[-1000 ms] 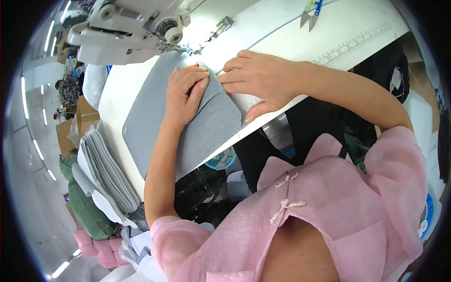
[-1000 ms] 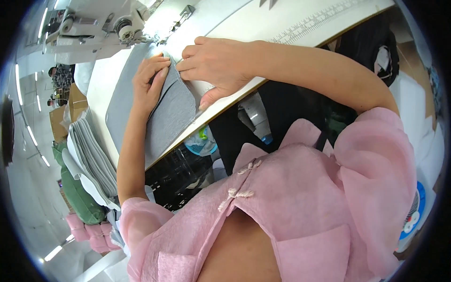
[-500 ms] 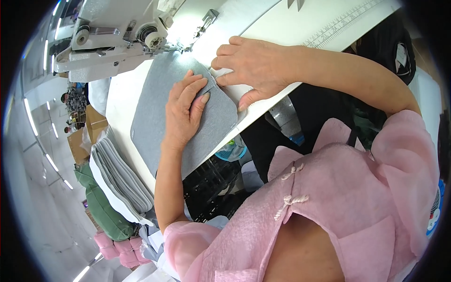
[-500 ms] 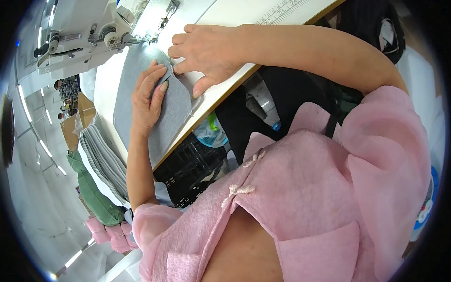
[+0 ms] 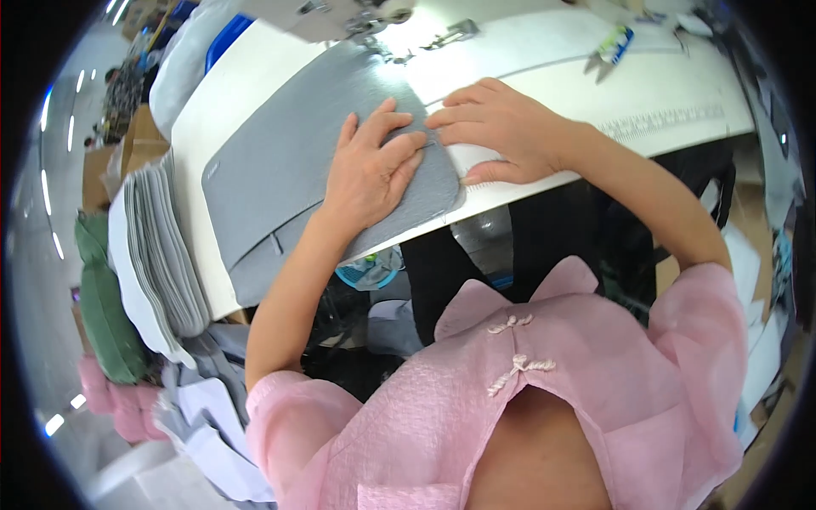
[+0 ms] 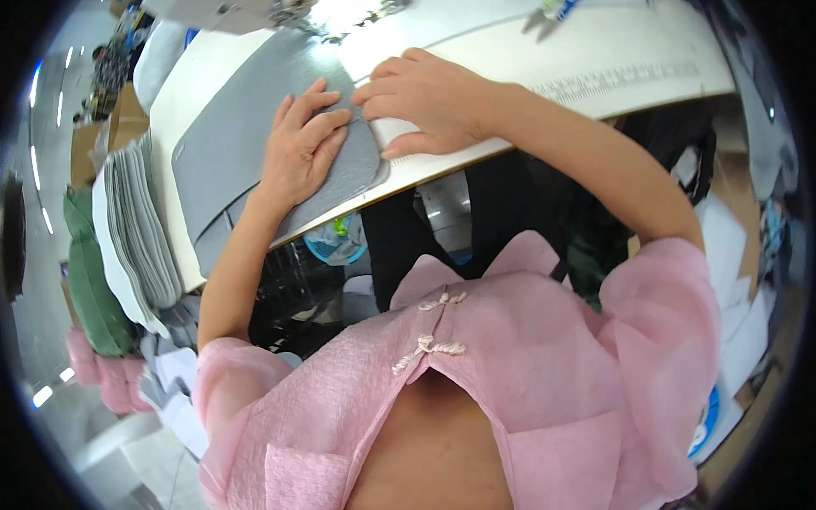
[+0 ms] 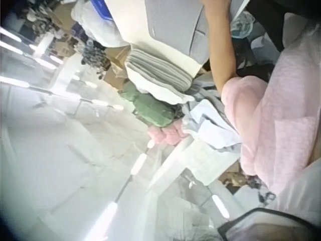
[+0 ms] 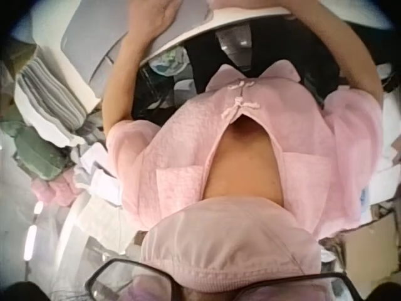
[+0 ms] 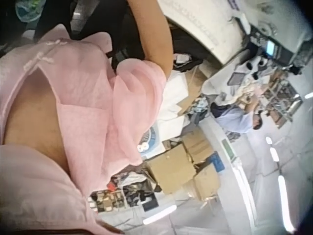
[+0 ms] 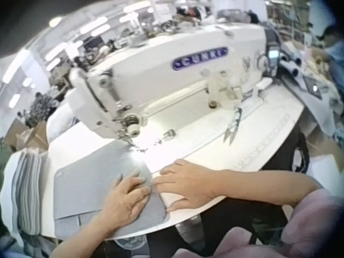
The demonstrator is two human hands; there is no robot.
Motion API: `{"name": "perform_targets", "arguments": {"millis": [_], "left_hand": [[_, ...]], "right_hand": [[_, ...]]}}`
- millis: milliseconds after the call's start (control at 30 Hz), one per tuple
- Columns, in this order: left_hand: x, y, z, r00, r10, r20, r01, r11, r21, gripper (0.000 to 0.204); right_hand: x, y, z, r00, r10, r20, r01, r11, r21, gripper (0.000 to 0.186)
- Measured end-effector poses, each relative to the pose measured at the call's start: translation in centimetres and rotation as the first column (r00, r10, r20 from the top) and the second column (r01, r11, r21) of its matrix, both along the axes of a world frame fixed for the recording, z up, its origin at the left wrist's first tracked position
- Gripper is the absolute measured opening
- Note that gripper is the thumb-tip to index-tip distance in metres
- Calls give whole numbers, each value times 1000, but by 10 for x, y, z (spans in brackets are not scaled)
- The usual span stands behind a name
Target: Sewing fabric panels and zippers to assemble laptop sleeves at an industrial sewing machine.
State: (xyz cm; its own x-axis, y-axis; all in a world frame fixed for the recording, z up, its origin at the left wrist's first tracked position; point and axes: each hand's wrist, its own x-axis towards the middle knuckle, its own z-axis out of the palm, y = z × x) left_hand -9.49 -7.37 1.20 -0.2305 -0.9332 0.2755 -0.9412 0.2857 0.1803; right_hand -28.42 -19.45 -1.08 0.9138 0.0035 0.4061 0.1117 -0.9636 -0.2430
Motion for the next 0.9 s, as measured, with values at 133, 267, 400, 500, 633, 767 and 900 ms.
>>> {"name": "perform_targets", "arguments": {"millis": [133, 267, 400, 500, 633, 767, 900], "left_hand": [[1, -1, -4, 999, -27, -19, 26, 999, -30, 15], [7, -1, -7, 999, -39, -26, 36, 995, -96, 14], [21, -29, -9, 997, -68, -20, 66, 992, -108, 15], [28, -44, -10, 997, -77, -10, 75, 993, -88, 16], [34, -49, -10, 997, -80, -21, 78, 994, -75, 17], [36, -53, -11, 993, -101, -55, 92, 985, -143, 15], [36, -50, -11, 994, -79, 74, 93, 974, -205, 21]], "right_hand": [[0, -1, 10, 998, 10, -57, -3, 992, 123, 39], [9, -6, 12, 994, 41, -104, -34, 997, 72, 36], [26, -31, 8, 996, 0, -93, 2, 1000, 16, 34], [34, -33, 8, 998, -60, -28, 59, 998, -35, 30], [24, -21, 3, 980, -187, -63, 192, 978, 84, 24], [13, -11, 2, 990, -131, 56, 137, 983, -118, 25], [12, -11, 1, 990, -138, -6, 137, 988, -70, 24]]}}
